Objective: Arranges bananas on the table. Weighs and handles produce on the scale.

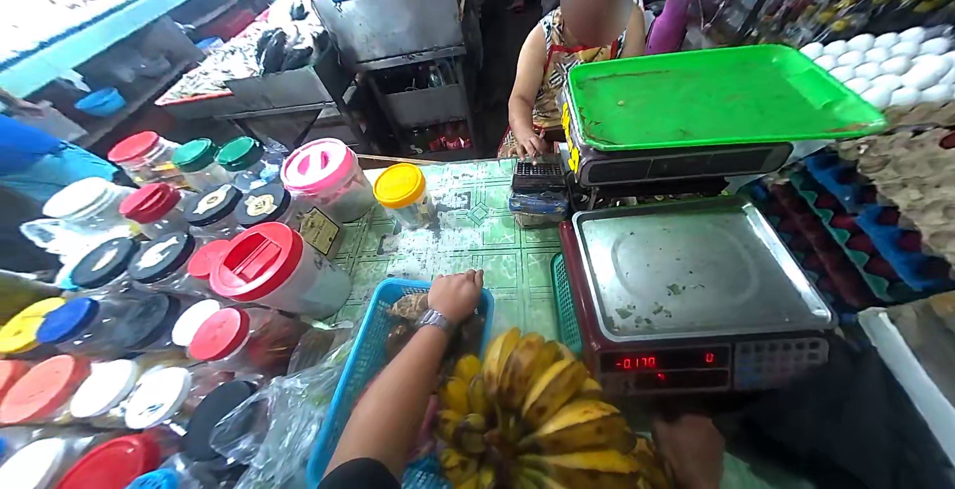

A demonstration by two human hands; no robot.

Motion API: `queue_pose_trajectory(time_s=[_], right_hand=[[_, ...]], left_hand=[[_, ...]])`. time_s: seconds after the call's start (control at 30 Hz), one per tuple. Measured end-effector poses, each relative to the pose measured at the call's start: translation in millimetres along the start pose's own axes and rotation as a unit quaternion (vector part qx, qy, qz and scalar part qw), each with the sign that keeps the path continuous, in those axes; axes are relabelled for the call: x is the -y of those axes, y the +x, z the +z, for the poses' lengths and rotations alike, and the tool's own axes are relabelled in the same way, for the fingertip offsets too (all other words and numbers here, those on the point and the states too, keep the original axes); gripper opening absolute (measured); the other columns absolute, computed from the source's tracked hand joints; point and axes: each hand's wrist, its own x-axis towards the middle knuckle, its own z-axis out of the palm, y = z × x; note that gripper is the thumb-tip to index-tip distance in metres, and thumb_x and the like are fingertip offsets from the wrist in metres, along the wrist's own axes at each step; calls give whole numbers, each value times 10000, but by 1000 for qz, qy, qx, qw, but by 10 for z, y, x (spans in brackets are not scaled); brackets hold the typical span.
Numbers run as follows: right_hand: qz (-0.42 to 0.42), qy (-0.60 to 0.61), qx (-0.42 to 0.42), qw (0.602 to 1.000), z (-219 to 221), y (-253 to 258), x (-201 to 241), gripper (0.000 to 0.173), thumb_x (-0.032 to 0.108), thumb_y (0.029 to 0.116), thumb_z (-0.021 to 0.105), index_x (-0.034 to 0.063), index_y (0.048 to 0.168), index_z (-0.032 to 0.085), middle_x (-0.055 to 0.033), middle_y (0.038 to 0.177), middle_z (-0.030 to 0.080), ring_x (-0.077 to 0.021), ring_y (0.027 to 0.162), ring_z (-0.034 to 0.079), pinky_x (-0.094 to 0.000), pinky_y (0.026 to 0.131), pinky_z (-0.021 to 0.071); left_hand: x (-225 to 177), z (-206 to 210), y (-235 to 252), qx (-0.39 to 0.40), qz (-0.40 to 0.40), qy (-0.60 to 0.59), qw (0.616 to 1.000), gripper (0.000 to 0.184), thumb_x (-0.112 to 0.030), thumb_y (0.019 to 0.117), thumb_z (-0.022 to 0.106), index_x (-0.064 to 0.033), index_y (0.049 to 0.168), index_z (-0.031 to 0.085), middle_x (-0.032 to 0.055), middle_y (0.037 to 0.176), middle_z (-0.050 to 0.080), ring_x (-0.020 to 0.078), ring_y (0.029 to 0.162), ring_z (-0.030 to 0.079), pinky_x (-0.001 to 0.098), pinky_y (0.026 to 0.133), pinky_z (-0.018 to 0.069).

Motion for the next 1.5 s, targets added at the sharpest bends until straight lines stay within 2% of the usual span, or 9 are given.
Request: queue_pose_trajectory(time_s=[0.23, 0.37, 0.73, 1.1, 1.27, 1.37, 1.5], right_hand=[[8, -2, 8, 1000, -50, -15, 39, 494, 505, 905, 692, 52, 1092, 747, -251, 1079, 725, -441, 1099, 683, -627, 928, 528], [-13, 21, 8, 1000, -64, -28, 6, 516, 469, 900, 707, 9, 1131, 731, -294, 1108, 704, -489, 1115, 660, -671, 934, 510], [-12, 4, -6, 1000, -13, -11, -8, 475, 449, 887, 719, 17, 1085, 740, -282, 1067, 716, -476, 1073, 682, -662, 905, 523], [-23, 19, -6, 1000, -83, -35, 30, 501, 438, 901, 710, 13, 1167, 718, -307, 1137, 696, -495, 1106, 666, -675, 921, 506], [-22, 17, 9, 1000, -112, -45, 56, 511, 439, 913, 697, 3, 1177, 712, -315, 1149, 689, -497, 1124, 657, -662, 939, 505], [-22, 35, 18, 999, -124, -70, 45, 539, 423, 900, 704, -15, 1214, 693, -333, 1188, 668, -514, 1159, 631, -691, 958, 485], [-14, 15, 39, 999, -155, -76, 80, 548, 456, 933, 622, -17, 1196, 703, -298, 1214, 677, -474, 1222, 615, -643, 1019, 471]], left_hand=[[-2, 1, 10, 0, -4, 5, 1000, 674, -443, 1101, 72, -107, 1212, 645, 141, 1130, 728, 324, 1129, 680, 571, 978, 468], [-4, 16, 18, -7, -1, 4, 1000, 686, -446, 1101, 72, -93, 1213, 649, 159, 1112, 729, 342, 1112, 686, 587, 969, 477], [-14, 34, 29, -19, 0, 11, 1000, 671, -437, 1099, 79, -103, 1190, 653, 140, 1093, 734, 321, 1091, 695, 569, 945, 486], [-7, 32, 32, -12, -5, 8, 1000, 670, -437, 1098, 74, -115, 1215, 650, 125, 1128, 732, 308, 1120, 685, 559, 968, 477], [5, -3, 26, -7, -8, 4, 1000, 663, -437, 1099, 83, -116, 1220, 651, 130, 1147, 729, 306, 1133, 682, 559, 974, 476], [11, -1, 18, -12, -3, 5, 1000, 663, -429, 1100, 89, -107, 1210, 658, 141, 1125, 730, 324, 1119, 685, 572, 951, 486], [-7, 2, 11, -6, -7, 9, 1000, 649, -429, 1102, 100, -116, 1223, 656, 132, 1126, 733, 322, 1110, 689, 567, 949, 490]])
